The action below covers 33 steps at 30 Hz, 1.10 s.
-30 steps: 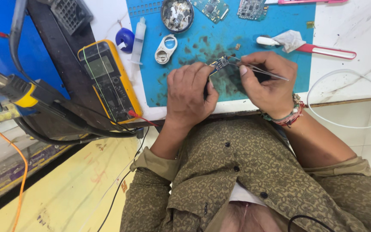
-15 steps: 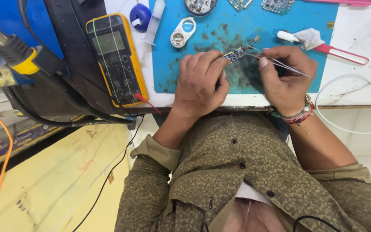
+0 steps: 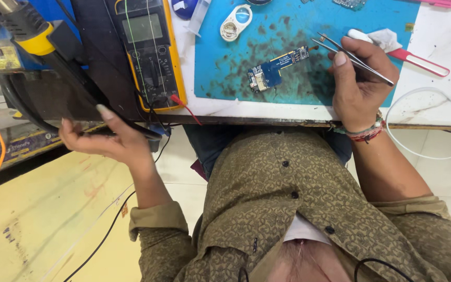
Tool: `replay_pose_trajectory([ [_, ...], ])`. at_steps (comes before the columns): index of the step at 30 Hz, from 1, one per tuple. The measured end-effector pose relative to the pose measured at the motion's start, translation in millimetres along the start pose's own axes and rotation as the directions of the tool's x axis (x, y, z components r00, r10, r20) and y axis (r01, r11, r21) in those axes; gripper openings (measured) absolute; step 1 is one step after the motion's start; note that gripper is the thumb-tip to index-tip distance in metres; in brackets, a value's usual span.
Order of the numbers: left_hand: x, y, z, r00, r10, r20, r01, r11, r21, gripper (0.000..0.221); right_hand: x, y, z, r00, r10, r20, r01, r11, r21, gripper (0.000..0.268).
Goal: The person cleans a circuit board with a cloth and applies heat using a soldering iron or heat tool. They then manipulate components with tweezers and solder connections on the board.
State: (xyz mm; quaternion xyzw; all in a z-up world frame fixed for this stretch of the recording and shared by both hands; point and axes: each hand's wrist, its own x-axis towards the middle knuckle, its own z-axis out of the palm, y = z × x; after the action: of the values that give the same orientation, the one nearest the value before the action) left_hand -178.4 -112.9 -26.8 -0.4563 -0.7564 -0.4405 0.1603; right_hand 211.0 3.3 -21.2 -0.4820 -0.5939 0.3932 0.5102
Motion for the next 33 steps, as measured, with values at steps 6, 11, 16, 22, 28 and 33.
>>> replay_pose_trajectory([
  [6, -9.9, -33.8, 6.4, 0.981, 0.001, 0.192, -0.047, 0.972, 0.232, 0.024, -6.7, 13.4, -4.8, 1.000, -0.024, 0.008, 0.024, 1.000, 0.004, 0.017],
  [11, -12.3, -28.3, 28.0, 0.994, -0.086, 0.060, 0.073, 0.979, 0.190, 0.025, -8.8, 11.1, -4.2, 0.998, -0.053, 0.023, 0.052, 0.997, 0.059, 0.019],
  [16, 12.6, -5.1, 24.2, 0.997, -0.049, -0.056, 0.050, 0.999, 0.021, 0.025, -22.2, -9.7, 5.4, 0.955, -0.285, 0.079, 0.291, 0.953, -0.085, 0.016],
  [22, 13.6, 70.4, -10.7, 0.916, 0.383, 0.117, -0.391, 0.918, 0.063, 0.028, -20.3, -53.0, 33.7, 0.534, -0.694, 0.483, 0.819, 0.567, -0.092, 0.020],
  [28, -7.7, 147.5, -31.8, 0.759, 0.452, 0.468, -0.413, 0.891, -0.190, 0.027, 0.1, -79.6, 63.0, 0.533, -0.640, 0.554, 0.828, 0.529, -0.186, 0.040],
  [33, -27.7, 150.1, -51.0, 0.724, 0.593, 0.352, -0.535, 0.805, -0.256, 0.014, 14.1, -88.1, 70.8, 0.646, -0.558, 0.521, 0.748, 0.597, -0.288, 0.041],
])
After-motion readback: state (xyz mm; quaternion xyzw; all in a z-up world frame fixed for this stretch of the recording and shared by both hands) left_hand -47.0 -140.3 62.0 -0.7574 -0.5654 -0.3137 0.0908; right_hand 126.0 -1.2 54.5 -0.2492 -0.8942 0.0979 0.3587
